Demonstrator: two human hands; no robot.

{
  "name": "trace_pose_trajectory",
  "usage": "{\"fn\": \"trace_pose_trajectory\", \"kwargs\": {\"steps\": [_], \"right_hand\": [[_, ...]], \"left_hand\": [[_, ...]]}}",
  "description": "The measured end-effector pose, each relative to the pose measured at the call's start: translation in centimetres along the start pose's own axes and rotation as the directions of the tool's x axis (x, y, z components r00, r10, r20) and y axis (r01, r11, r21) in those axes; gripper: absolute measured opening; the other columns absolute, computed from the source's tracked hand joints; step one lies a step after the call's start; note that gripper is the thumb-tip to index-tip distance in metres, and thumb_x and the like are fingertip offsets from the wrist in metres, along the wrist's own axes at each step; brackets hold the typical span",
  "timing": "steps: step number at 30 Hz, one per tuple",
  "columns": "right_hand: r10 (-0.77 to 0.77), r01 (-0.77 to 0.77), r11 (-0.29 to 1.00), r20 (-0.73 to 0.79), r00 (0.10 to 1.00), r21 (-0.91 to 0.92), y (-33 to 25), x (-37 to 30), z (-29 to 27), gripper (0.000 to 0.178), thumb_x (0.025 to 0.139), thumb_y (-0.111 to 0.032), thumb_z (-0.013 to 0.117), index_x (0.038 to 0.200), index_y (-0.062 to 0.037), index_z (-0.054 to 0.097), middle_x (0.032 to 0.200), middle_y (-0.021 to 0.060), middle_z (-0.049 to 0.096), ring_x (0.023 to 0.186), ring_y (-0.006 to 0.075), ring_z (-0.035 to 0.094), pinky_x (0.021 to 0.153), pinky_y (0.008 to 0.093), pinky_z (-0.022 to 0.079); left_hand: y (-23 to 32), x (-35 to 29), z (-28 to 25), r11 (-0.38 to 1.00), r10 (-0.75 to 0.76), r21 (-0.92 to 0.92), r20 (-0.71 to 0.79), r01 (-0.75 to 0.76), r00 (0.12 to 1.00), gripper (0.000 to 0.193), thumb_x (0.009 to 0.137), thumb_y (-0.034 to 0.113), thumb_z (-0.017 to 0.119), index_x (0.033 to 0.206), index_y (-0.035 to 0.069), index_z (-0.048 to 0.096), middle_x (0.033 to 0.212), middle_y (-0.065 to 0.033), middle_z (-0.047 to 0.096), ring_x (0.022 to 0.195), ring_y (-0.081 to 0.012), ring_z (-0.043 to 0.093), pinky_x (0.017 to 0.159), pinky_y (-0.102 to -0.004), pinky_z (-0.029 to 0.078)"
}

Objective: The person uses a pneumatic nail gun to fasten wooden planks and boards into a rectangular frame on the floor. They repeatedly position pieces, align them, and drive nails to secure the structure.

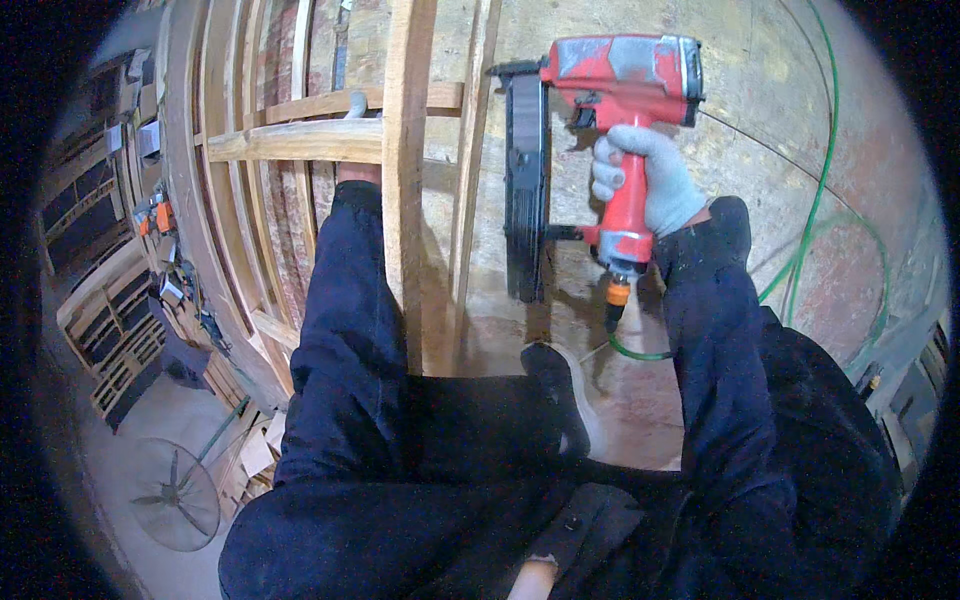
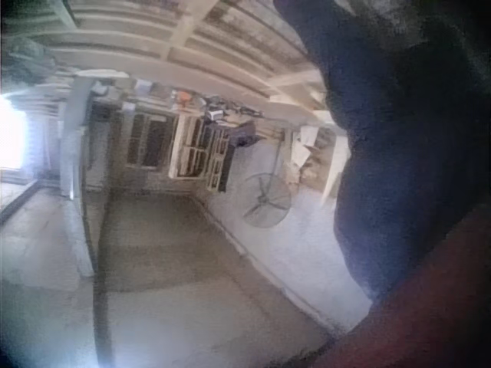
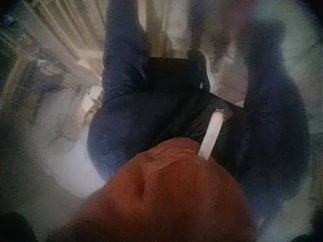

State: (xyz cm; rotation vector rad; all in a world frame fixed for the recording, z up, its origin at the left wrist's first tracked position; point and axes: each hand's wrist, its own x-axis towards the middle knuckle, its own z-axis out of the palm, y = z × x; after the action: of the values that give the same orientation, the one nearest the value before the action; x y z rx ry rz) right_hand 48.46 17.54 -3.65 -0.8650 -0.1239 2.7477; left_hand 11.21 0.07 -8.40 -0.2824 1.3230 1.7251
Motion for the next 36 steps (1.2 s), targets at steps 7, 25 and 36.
{"fn": "trace_pose_trajectory", "kwargs": {"steps": [7, 25, 36], "right_hand": [[0.049, -0.053, 0.997, 0.070, 0.996, 0.057, 1.9, 0.2, -2.1, 0.012, 0.097, -0.020, 0.057, 0.100, -0.0103, 0.051, 0.073, -0.0004, 0.046, 0.059, 0.0115, 0.046, 0.058, 0.0317, 0.044], [0.093, -0.095, 0.992, 0.027, 0.995, 0.081, 2.8, 1.5, -2.3, 0.026, 0.096, -0.022, 0.058, 0.074, -0.0114, 0.047, 0.065, -0.0010, 0.043, 0.057, 0.0136, 0.046, 0.058, 0.0322, 0.042], [0.123, -0.131, 0.983, 0.073, 0.990, 0.126, 3.8, 1.6, -2.8, 0.019, 0.096, -0.028, 0.055, 0.086, -0.0127, 0.051, 0.067, -0.0032, 0.042, 0.057, 0.0127, 0.043, 0.060, 0.0327, 0.041]], "left_hand": [[0.5, 1.4, 2.1, 1.000, -0.006, 0.001, 0.064, 0.006, 0.998, 0.042, 0.099, 0.044, 0.063, 0.115, 0.005, 0.065, 0.103, -0.0148, 0.072, 0.087, -0.0287, 0.071, 0.076, -0.0435, 0.059], [0.5, 2.1, 3.2, 0.999, 0.039, 0.034, -0.008, -0.038, 0.999, 0.049, 0.100, 0.046, 0.061, 0.124, 0.003, 0.062, 0.111, -0.0159, 0.071, 0.096, -0.0306, 0.070, 0.086, -0.0439, 0.057], [0.3, 1.4, 4.8, 0.998, 0.016, 0.069, -0.103, -0.009, 0.995, 0.055, 0.102, 0.047, 0.056, 0.131, 0.000, 0.059, 0.122, -0.0162, 0.067, 0.108, -0.0301, 0.065, 0.098, -0.0409, 0.051]]}}
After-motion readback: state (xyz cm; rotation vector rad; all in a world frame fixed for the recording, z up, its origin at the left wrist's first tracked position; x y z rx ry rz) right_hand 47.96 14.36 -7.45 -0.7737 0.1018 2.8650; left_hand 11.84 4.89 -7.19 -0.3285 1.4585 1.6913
